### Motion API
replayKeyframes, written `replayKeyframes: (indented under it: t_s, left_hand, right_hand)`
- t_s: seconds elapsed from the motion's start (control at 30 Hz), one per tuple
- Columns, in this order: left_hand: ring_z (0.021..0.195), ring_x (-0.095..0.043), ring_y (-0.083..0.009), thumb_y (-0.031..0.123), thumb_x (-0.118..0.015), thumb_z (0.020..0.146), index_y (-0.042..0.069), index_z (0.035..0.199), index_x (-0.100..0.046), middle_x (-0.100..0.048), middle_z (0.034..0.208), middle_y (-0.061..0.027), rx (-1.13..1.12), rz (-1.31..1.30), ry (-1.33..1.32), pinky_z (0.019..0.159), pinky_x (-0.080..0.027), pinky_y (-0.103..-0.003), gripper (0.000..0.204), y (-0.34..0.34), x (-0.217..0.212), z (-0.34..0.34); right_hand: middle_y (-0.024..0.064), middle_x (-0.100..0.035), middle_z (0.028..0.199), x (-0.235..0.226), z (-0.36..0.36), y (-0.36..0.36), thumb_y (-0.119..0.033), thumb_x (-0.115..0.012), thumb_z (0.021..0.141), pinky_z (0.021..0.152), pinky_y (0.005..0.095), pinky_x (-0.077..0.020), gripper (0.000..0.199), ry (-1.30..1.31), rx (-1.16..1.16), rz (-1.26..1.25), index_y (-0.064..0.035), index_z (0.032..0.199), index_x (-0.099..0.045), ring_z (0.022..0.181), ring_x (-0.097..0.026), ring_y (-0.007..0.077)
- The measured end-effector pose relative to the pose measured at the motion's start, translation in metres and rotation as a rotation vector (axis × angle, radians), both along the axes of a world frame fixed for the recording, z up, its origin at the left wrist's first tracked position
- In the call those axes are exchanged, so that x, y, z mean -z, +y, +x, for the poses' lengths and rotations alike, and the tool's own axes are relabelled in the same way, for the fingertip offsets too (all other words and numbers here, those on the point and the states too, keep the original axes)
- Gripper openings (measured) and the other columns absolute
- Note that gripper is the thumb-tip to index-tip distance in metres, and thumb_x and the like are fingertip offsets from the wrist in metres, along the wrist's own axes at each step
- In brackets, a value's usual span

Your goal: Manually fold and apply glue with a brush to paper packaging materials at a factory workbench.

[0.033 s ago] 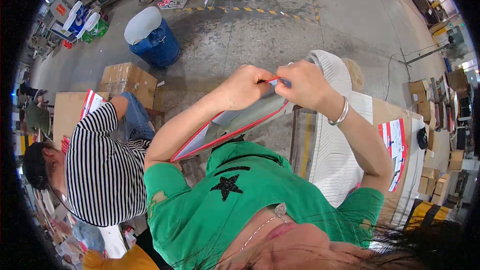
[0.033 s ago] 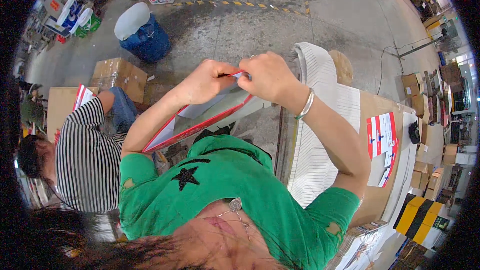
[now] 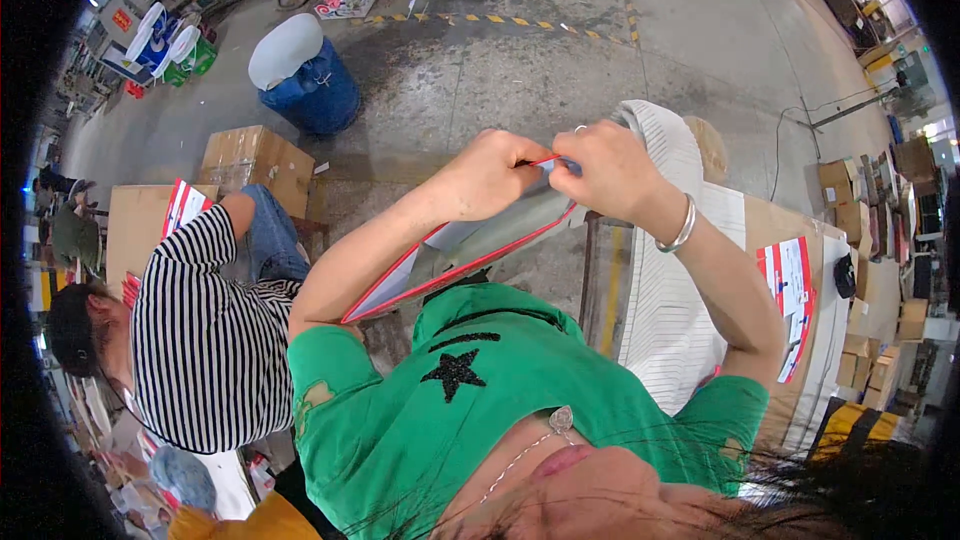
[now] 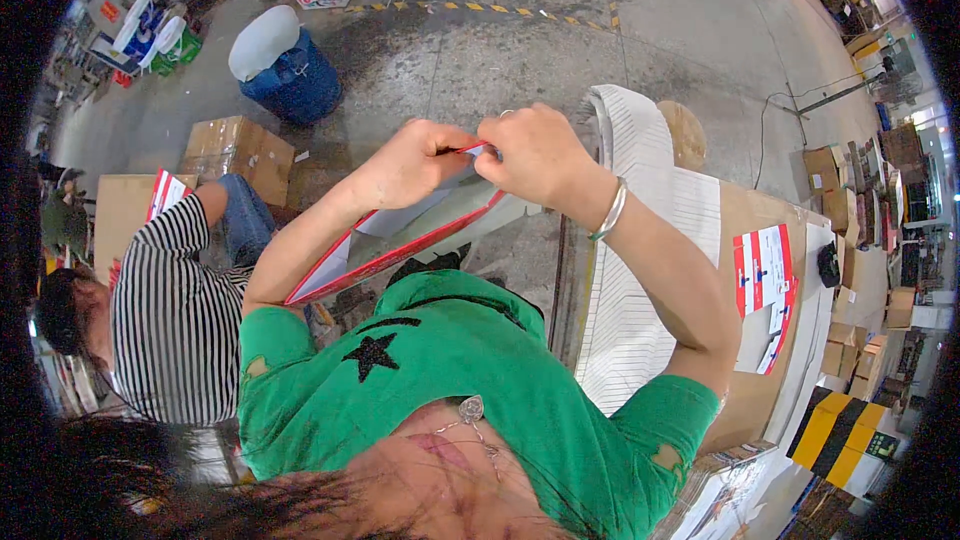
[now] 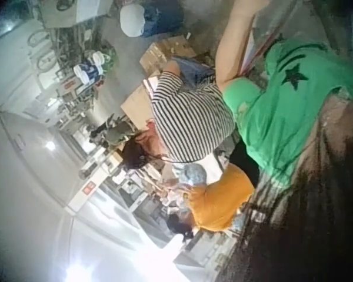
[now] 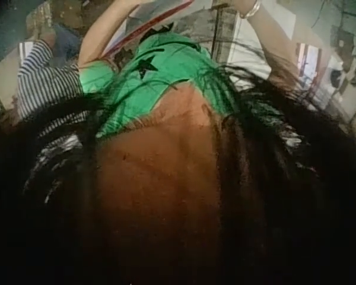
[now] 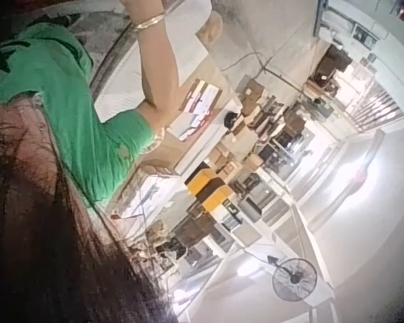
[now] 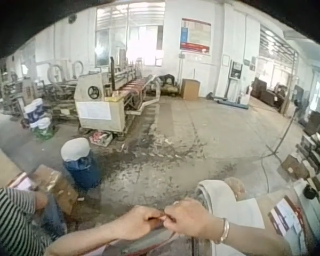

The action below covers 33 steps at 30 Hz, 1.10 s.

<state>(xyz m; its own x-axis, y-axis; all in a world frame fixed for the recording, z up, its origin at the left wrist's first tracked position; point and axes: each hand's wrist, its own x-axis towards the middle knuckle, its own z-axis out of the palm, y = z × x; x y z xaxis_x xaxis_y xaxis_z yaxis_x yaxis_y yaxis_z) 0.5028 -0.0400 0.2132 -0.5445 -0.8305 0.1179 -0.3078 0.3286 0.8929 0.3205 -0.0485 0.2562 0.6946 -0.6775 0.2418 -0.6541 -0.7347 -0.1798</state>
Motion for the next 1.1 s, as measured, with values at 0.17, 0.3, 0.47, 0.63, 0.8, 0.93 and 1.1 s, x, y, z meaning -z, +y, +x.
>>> replayKeyframes:
  t_s: [0.17, 0.3, 0.47, 0.63, 0.8, 0.93, 1.1]
  left_hand:
    - [0.064, -0.059, -0.0281, 0.005, -0.05, 0.076, 0.002, 0.095, -0.064, -0.059, 0.077, -0.0227, -0.021, -0.055, 0.037, 0.062, -0.045, -0.037, 0.024, 0.002, -0.002, 0.0]
    - [0.068, -0.061, -0.0315, 0.004, -0.05, 0.075, 0.001, 0.094, -0.064, -0.059, 0.078, -0.0235, -0.007, -0.057, 0.076, 0.063, -0.046, -0.038, 0.024, 0.002, 0.002, 0.0]
    - [0.072, -0.061, -0.0344, 0.003, -0.049, 0.074, 0.0, 0.094, -0.064, -0.06, 0.08, -0.0242, -0.019, -0.088, 0.059, 0.065, -0.046, -0.039, 0.024, 0.001, 0.001, 0.0]
    - [0.076, -0.061, -0.0369, 0.003, -0.05, 0.073, -0.001, 0.093, -0.063, -0.06, 0.081, -0.0246, -0.026, -0.096, 0.044, 0.067, -0.046, -0.04, 0.024, 0.002, 0.0, -0.001]
    - [0.076, -0.063, -0.0219, 0.002, -0.052, 0.079, -0.001, 0.097, -0.061, -0.063, 0.083, -0.0196, -0.042, -0.095, -0.003, 0.07, -0.047, -0.034, 0.021, 0.002, 0.005, 0.001]
    - [0.08, -0.063, -0.0303, 0.002, -0.052, 0.078, 0.0, 0.098, -0.061, -0.062, 0.086, -0.0206, -0.05, -0.192, -0.023, 0.073, -0.047, -0.037, 0.022, 0.002, 0.001, 0.0]
    - [0.086, -0.06, -0.035, 0.002, -0.051, 0.078, 0.001, 0.098, -0.061, -0.062, 0.088, -0.0208, -0.061, -0.185, -0.03, 0.075, -0.046, -0.04, 0.023, -0.001, 0.001, 0.001]
  right_hand:
    - [0.0157, -0.056, 0.06, 0.004, -0.002, 0.001, -0.014, -0.057, 0.068, 0.063, 0.043, -0.0446, 0.011, 0.016, 0.038, -0.057, -0.0034, 0.067, -0.056, 0.064, -0.055, 0.0357]
    - [0.016, -0.061, 0.065, -0.002, 0.002, 0.006, -0.016, -0.055, 0.07, 0.07, 0.0413, -0.0436, 0.014, 0.07, 0.043, -0.028, -0.0037, 0.067, -0.06, 0.066, -0.058, 0.0323]
    - [0.0156, -0.061, 0.064, 0.0, 0.006, 0.006, -0.016, -0.055, 0.07, 0.071, 0.0399, -0.0437, 0.014, 0.07, 0.054, -0.064, -0.0043, 0.066, -0.061, 0.065, -0.058, 0.0316]
    - [0.0163, -0.056, 0.06, 0.013, 0.002, 0.002, -0.013, -0.057, 0.069, 0.079, 0.0423, -0.0441, 0.01, 0.045, 0.078, -0.106, -0.0033, 0.067, -0.057, 0.064, -0.056, 0.0329]
    - [0.0142, -0.06, 0.068, 0.01, 0.005, 0.009, -0.015, -0.058, 0.071, 0.095, 0.0461, -0.0374, 0.013, 0.075, 0.099, -0.133, -0.0044, 0.076, -0.062, 0.072, -0.059, 0.0298]
    - [0.0146, -0.062, 0.07, 0.004, 0.009, 0.007, -0.02, -0.055, 0.075, 0.097, 0.046, -0.0342, 0.016, 0.094, 0.129, -0.05, -0.0053, 0.071, -0.06, 0.078, -0.061, 0.0283]
    - [0.0124, -0.062, 0.07, 0.01, 0.006, 0.004, -0.016, -0.057, 0.073, 0.097, 0.0468, -0.0335, 0.01, 0.074, 0.092, -0.11, -0.0064, 0.071, -0.06, 0.076, -0.061, 0.0279]
